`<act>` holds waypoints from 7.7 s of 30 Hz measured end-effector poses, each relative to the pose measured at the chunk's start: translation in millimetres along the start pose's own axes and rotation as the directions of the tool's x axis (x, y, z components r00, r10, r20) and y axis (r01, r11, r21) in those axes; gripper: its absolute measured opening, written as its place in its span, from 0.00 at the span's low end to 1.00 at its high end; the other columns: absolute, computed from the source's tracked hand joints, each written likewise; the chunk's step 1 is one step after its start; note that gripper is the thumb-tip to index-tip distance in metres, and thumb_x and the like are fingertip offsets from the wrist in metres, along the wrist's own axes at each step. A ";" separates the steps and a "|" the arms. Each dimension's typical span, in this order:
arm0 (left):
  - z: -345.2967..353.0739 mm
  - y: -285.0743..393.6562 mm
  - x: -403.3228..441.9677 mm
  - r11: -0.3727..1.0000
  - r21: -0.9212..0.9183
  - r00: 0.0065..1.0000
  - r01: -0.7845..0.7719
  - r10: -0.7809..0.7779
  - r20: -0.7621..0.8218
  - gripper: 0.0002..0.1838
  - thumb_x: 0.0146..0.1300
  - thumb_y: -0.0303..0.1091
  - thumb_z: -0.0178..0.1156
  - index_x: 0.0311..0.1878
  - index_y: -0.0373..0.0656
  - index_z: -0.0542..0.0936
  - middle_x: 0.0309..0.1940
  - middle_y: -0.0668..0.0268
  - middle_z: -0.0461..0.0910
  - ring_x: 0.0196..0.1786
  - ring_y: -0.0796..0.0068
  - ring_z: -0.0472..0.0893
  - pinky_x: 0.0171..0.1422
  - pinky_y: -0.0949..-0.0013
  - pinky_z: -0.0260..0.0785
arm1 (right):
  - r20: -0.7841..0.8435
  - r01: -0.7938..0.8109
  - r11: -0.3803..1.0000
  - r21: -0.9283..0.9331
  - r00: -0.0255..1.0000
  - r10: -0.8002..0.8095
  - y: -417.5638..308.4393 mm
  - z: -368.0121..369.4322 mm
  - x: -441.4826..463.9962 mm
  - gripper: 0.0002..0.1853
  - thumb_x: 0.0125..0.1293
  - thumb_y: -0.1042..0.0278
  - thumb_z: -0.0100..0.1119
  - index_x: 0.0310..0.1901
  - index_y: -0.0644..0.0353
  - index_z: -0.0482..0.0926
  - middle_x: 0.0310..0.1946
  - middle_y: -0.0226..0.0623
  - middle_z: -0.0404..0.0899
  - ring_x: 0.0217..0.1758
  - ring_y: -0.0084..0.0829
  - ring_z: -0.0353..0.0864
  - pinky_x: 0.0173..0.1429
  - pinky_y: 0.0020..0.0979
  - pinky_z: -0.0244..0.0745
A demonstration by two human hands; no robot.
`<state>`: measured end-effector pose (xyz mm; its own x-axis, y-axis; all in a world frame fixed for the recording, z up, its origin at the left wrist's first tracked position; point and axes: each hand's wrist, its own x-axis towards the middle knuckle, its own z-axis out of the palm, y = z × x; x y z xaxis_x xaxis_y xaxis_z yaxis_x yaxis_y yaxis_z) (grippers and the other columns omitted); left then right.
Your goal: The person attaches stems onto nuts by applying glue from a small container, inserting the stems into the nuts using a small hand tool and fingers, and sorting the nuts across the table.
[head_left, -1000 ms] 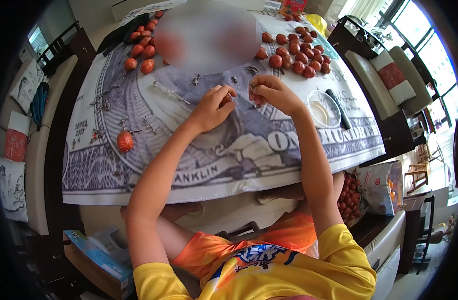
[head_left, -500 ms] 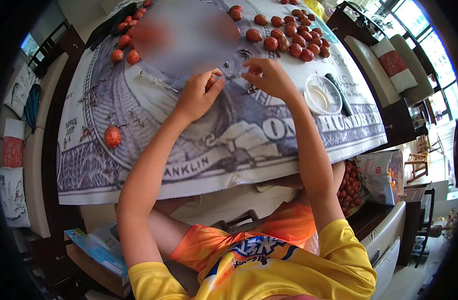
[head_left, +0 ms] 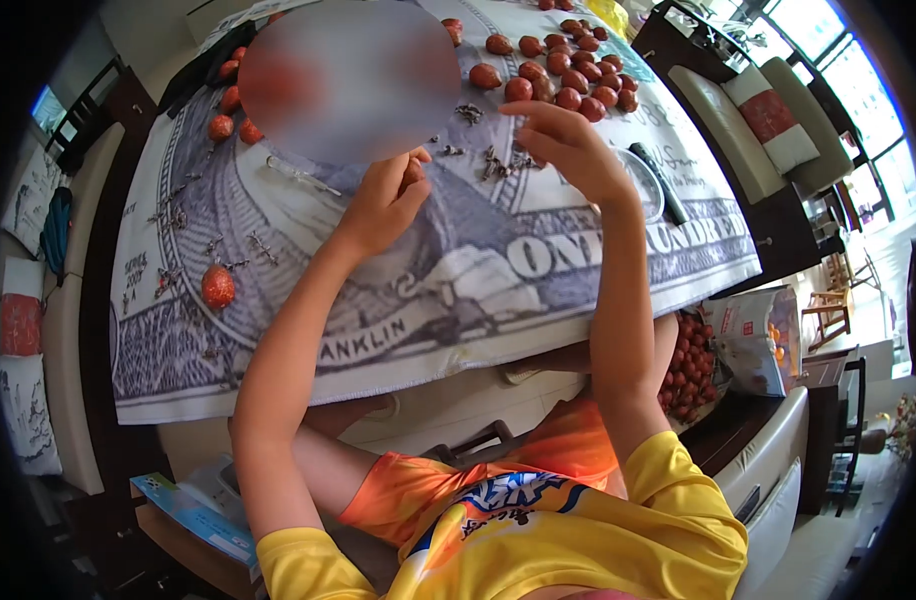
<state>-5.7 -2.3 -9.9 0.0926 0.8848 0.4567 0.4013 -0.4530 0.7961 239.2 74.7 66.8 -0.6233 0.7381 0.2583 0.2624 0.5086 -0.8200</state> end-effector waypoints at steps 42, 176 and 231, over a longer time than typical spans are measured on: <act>-83.7 228.7 -55.3 0.720 -0.186 0.656 -0.668 0.453 -0.603 0.41 0.62 0.61 0.51 0.68 0.38 0.60 0.68 0.45 0.58 0.67 0.42 0.64 0.70 0.53 0.58 | -0.365 -0.367 0.913 -0.180 0.886 0.285 21.2 -90.3 -59.7 0.06 0.60 0.76 0.58 0.34 0.70 0.82 0.23 0.38 0.80 0.22 0.24 0.76 0.31 0.22 0.77; -13.7 22.8 -10.8 0.971 -0.150 0.974 0.186 -0.162 0.160 0.14 0.46 0.29 0.72 0.36 0.39 0.79 0.25 0.72 0.79 0.26 0.79 0.69 0.35 0.73 0.64 | 0.062 0.612 0.671 -0.419 0.757 -0.651 -11.8 83.0 0.0 0.16 0.47 0.89 0.55 0.39 0.64 0.76 0.32 0.36 0.72 0.27 0.32 0.68 0.32 0.29 0.67; -40.6 13.9 -6.2 0.665 0.707 0.907 -0.241 0.413 -0.079 0.25 0.53 0.27 0.65 0.56 0.43 0.71 0.53 0.60 0.70 0.51 0.60 0.74 0.57 0.64 0.67 | -0.794 0.175 0.984 -0.042 0.592 -0.139 -38.9 33.6 -180.6 0.04 0.65 0.78 0.54 0.40 0.63 0.76 0.29 0.35 0.77 0.24 0.23 0.71 0.28 0.21 0.67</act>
<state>-37.6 -18.5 14.4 0.1777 0.6068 0.7747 0.8884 -0.4375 0.1388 316.8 -93.2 34.9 0.1790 0.7180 0.6727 0.1796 0.6484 -0.7398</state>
